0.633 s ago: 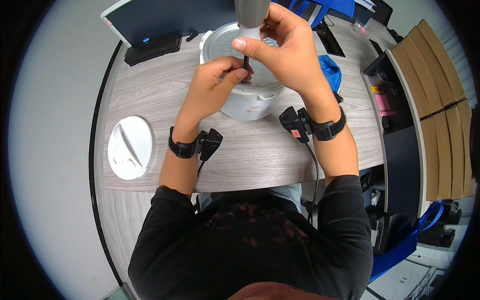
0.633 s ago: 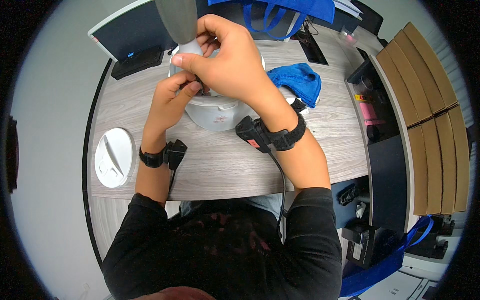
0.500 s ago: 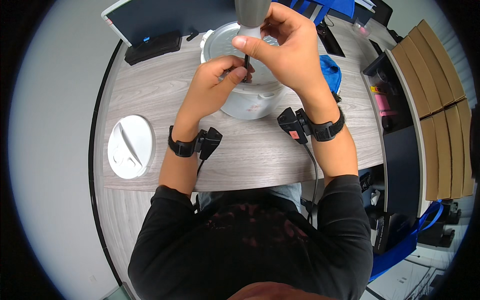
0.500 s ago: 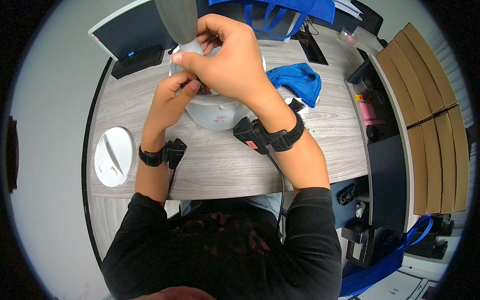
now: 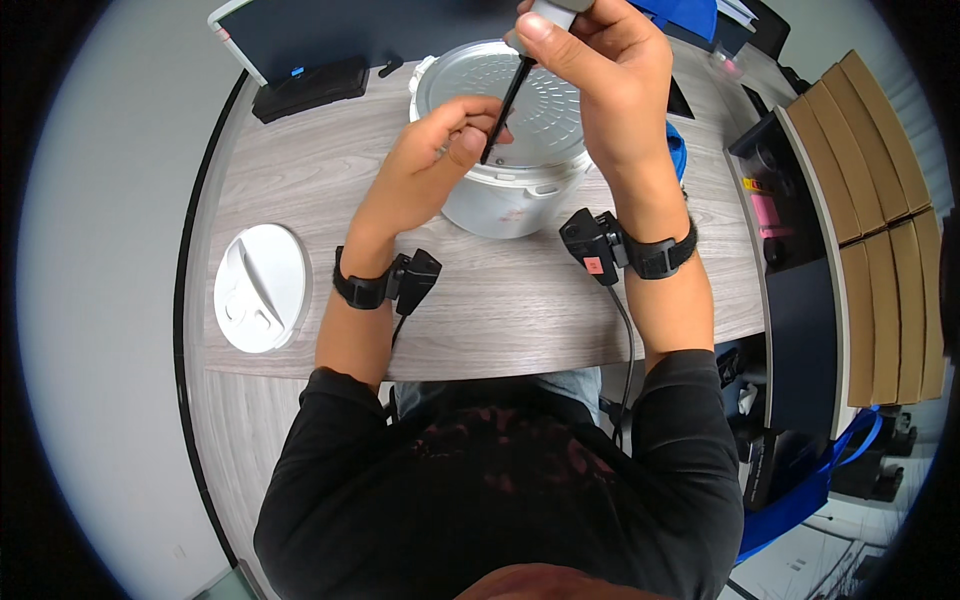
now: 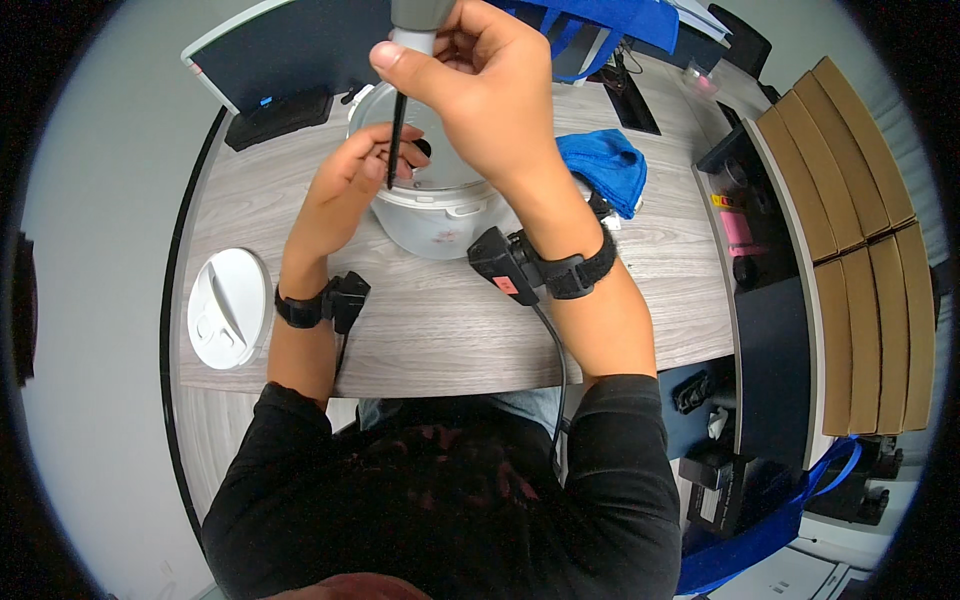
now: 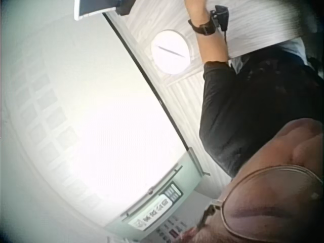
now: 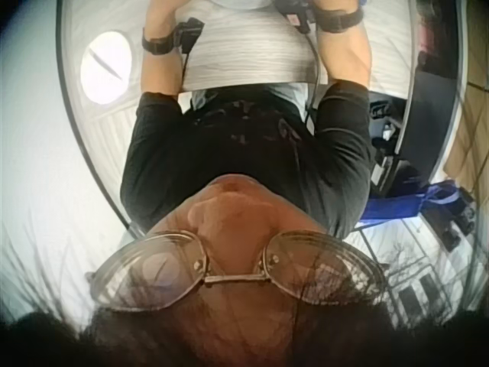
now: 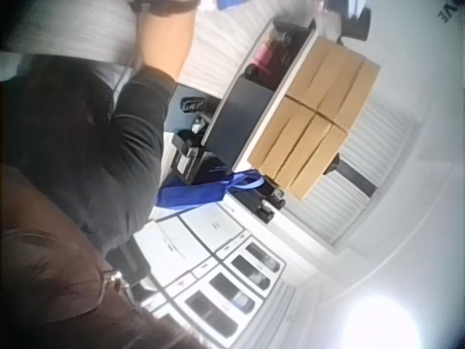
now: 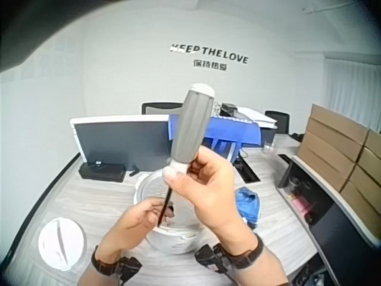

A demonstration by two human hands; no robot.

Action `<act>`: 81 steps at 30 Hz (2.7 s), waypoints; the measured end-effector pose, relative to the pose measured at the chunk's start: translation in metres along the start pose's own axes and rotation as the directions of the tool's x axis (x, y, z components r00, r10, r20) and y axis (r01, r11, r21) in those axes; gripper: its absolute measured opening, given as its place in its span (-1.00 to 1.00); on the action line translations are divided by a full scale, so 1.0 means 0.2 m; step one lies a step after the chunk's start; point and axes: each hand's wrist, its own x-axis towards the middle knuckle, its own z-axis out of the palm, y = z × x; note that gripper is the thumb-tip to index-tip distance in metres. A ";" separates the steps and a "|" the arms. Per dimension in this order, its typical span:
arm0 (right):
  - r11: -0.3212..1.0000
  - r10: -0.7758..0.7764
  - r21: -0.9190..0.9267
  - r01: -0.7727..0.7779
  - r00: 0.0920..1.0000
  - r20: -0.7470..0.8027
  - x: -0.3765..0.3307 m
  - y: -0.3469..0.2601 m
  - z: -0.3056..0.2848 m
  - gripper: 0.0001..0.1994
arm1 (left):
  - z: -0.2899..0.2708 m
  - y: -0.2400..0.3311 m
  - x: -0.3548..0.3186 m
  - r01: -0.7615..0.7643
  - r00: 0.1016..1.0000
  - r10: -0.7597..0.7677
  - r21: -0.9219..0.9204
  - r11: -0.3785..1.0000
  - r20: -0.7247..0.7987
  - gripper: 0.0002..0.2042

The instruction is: The person uses a screwdriver to fasten screws into the base of a white appliance, then attaches a plastic cover and wipes the exterior with a blue cloth.

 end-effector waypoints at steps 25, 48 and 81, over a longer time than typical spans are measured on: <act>0.874 0.245 -0.451 -0.182 0.966 0.086 -0.39 0.08 -0.26 -0.76 | -0.20 -0.14 -0.01 -0.256 0.951 0.308 0.603 0.756 0.017 -0.47; 0.889 0.097 -0.405 -0.215 0.951 -0.293 -0.71 -0.01 -0.58 -0.79 | 0.32 0.02 -0.02 -0.416 0.796 0.605 0.702 0.578 -0.026 -0.79; 0.806 0.243 -0.134 -0.576 0.528 -0.814 -1.42 -0.16 -0.98 -0.81 | 1.49 -0.50 0.22 -0.084 0.815 -0.231 0.503 0.860 0.531 -0.93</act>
